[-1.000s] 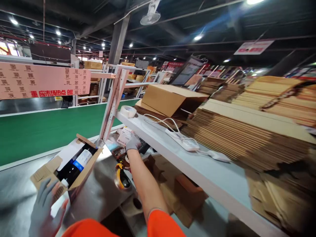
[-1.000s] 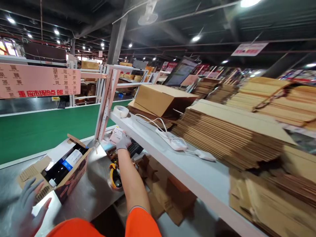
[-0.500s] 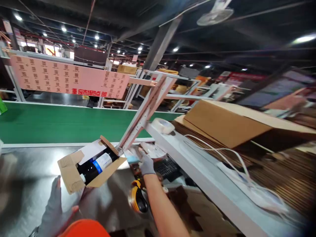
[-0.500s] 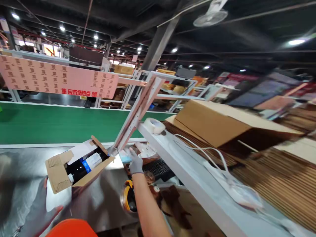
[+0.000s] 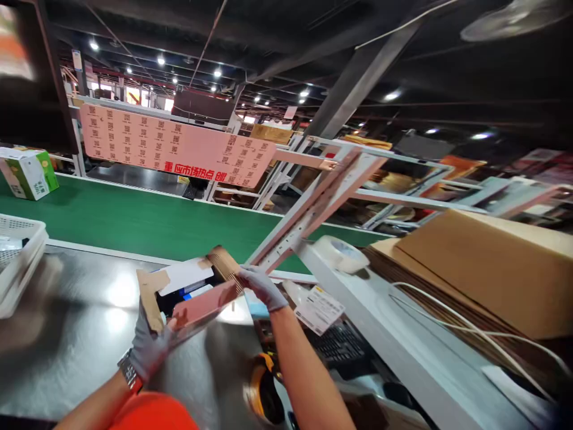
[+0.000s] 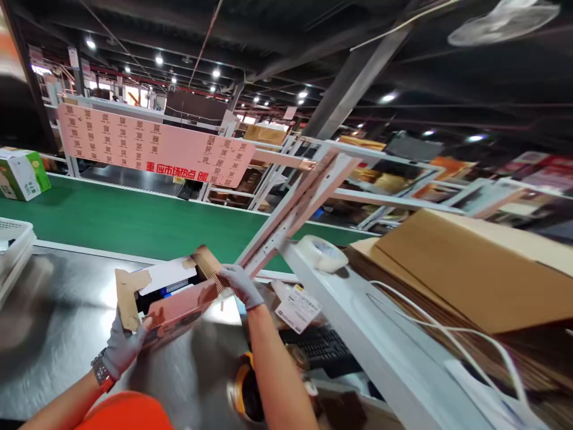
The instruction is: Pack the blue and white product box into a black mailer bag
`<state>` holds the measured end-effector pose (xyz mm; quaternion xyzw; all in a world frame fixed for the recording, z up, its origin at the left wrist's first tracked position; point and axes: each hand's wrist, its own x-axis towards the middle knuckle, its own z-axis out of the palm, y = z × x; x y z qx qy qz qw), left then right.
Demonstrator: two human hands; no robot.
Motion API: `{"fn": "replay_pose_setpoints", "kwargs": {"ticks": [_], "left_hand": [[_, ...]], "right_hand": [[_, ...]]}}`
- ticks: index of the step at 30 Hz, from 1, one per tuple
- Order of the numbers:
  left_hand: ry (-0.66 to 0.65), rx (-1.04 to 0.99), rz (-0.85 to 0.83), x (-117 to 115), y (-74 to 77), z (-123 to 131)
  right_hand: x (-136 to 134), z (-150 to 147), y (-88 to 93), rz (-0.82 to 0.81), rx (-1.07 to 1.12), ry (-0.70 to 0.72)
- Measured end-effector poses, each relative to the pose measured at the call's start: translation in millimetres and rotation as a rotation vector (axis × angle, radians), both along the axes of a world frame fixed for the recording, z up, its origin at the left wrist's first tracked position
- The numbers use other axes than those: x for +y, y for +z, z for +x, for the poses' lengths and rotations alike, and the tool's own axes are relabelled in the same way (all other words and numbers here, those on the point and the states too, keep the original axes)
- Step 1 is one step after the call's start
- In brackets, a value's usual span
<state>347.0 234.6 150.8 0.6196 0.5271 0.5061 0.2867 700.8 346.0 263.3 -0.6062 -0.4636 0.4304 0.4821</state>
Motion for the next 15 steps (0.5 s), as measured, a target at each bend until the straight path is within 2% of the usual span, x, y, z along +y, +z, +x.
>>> {"fn": "replay_pose_setpoints", "kwargs": {"ticks": [2,4,6,8,12,15], "left_hand": [[0.088,-0.043,-0.010,5.3,-4.5,10.4],[0.141,-0.003,0.039,11.2,-7.6,20.5],[0.125,0.112,0.099,17.1,-6.9,26.0],[0.066,0.258,0.134,21.8,-1.1,24.0],[-0.157,0.604,0.189,28.3,26.5,1.0],[-0.359,0.803,0.249,41.5,58.6,-20.4]], "right_hand": [[-4.4,6.0,-11.4,0.002,0.032,-0.017],[-12.5,2.2,-24.7,0.039,0.054,-0.055],[-23.7,-10.2,-38.2,0.090,0.059,-0.102],[-36.1,-26.7,-49.9,0.182,-0.034,-0.076],[-55.8,-51.6,-66.3,0.463,-0.560,0.179],[-63.7,-57.3,-75.0,0.521,-0.854,0.252]]}}
